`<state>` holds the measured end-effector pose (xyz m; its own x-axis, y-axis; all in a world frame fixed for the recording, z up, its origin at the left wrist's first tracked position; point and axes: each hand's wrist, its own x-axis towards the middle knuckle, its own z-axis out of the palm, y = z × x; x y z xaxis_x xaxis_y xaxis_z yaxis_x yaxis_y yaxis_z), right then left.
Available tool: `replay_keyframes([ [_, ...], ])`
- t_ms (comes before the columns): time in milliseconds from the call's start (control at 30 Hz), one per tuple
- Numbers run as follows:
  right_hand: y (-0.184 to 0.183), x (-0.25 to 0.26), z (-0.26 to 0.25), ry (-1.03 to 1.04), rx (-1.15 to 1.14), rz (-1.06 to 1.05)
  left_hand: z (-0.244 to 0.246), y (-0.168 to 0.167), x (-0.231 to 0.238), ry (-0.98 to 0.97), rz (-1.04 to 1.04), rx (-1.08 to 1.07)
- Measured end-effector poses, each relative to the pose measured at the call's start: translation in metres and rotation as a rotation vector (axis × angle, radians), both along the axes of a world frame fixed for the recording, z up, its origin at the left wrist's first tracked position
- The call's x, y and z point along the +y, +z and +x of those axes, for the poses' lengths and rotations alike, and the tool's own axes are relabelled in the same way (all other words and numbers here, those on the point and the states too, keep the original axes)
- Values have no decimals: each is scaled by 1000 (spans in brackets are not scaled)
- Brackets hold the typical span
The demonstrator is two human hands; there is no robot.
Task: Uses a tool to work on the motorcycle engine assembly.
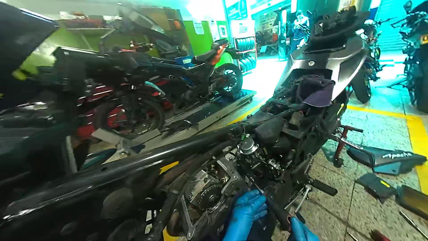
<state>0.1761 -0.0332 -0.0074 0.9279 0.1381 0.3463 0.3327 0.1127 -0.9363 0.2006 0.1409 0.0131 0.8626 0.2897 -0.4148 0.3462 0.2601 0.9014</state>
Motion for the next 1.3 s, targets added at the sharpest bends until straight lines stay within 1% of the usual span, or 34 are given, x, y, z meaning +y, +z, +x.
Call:
replay_keyframes([
  [33, 68, -9, -7, 120, 401, -75, -4, 0, -1, 17, -17, -2],
  [67, 124, -12, -3, 123, 712, -147, -7, -1, 0, 28, -27, 1],
  [100, 155, -11, 4, 112, 890, -221, -8, -4, 1, 33, -30, 15],
  [133, 151, -10, 9, 134, 936, -248, -7, -5, 4, 26, -27, 40],
  [167, 109, -8, 8, 144, 829, -211, -6, -6, 6, 5, -13, 59],
  [200, 32, 1, 1, 83, 561, -79, -6, -7, 8, -19, 2, 75],
  [233, -25, 8, 3, 68, 484, 18, -6, -7, 10, -39, 6, 91],
  [267, -51, 11, 6, 77, 562, 45, -7, -7, 11, -57, 1, 108],
  [300, -59, 13, 11, 83, 679, 62, -8, -5, 11, -77, -6, 132],
  [367, -55, 12, 17, 126, 849, 84, -9, -1, 10, -165, -34, 199],
  [400, -52, 11, 18, 158, 878, 88, -8, 2, 9, -213, -74, 235],
  [467, -49, 11, 16, 205, 876, 94, -3, 2, 8, -267, -140, 258],
  [533, -51, 16, 9, 227, 813, 25, 1, -1, 12, -312, -183, 263],
  [567, -55, 18, 4, 194, 716, -55, 3, -4, 13, -315, -189, 264],
  [600, -59, 19, -1, 122, 561, -186, 4, -7, 15, -308, -190, 262],
  [667, -75, 22, -10, -168, 115, -483, 4, -10, 15, -277, -185, 257],
  [700, -82, 24, -10, -282, -55, -561, 4, -11, 15, -262, -186, 260],
  [733, -87, 26, -9, -345, -138, -586, 5, -10, 14, -249, -177, 271],
  [767, -88, 27, -8, -362, -121, -557, 6, -8, 12, -236, -158, 288],
  [800, -84, 28, -7, -319, 16, -471, 7, -4, 9, -225, -131, 305],
  [833, -73, 26, -4, -198, 264, -321, 9, -3, 9, -226, -106, 315],
  [867, -62, 25, 2, -77, 517, -124, 8, -4, 11, -251, -93, 312],
  [900, -55, 23, 7, 0, 685, 25, 8, -8, 15, -286, -80, 293],
  [933, -54, 21, 10, 44, 748, 81, 8, -11, 18, -310, -67, 276],
  [967, -57, 18, 10, 49, 704, 43, 8, -13, 19, -309, -47, 265],
  [1000, -63, 16, 6, 22, 564, -84, 8, -13, 18, -300, -20, 260],
  [1033, -73, 16, 2, -55, 370, -253, 7, -12, 17, -295, -8, 256],
  [1067, -83, 19, 0, -161, 185, -373, 7, -11, 15, -289, -11, 253],
  [1100, -89, 23, 0, -232, 109, -408, 8, -8, 13, -276, -4, 263],
  [1133, -88, 24, 1, -218, 175, -368, 10, -5, 9, -253, 10, 283],
  [1233, -61, 23, 11, 56, 681, 42, 12, 2, 3, -224, 79, 306],
  [1267, -58, 20, 12, 106, 726, 52, 11, 1, 4, -226, 85, 300],
  [1300, -59, 16, 11, 108, 664, -49, 12, -2, 6, -228, 72, 291],
])
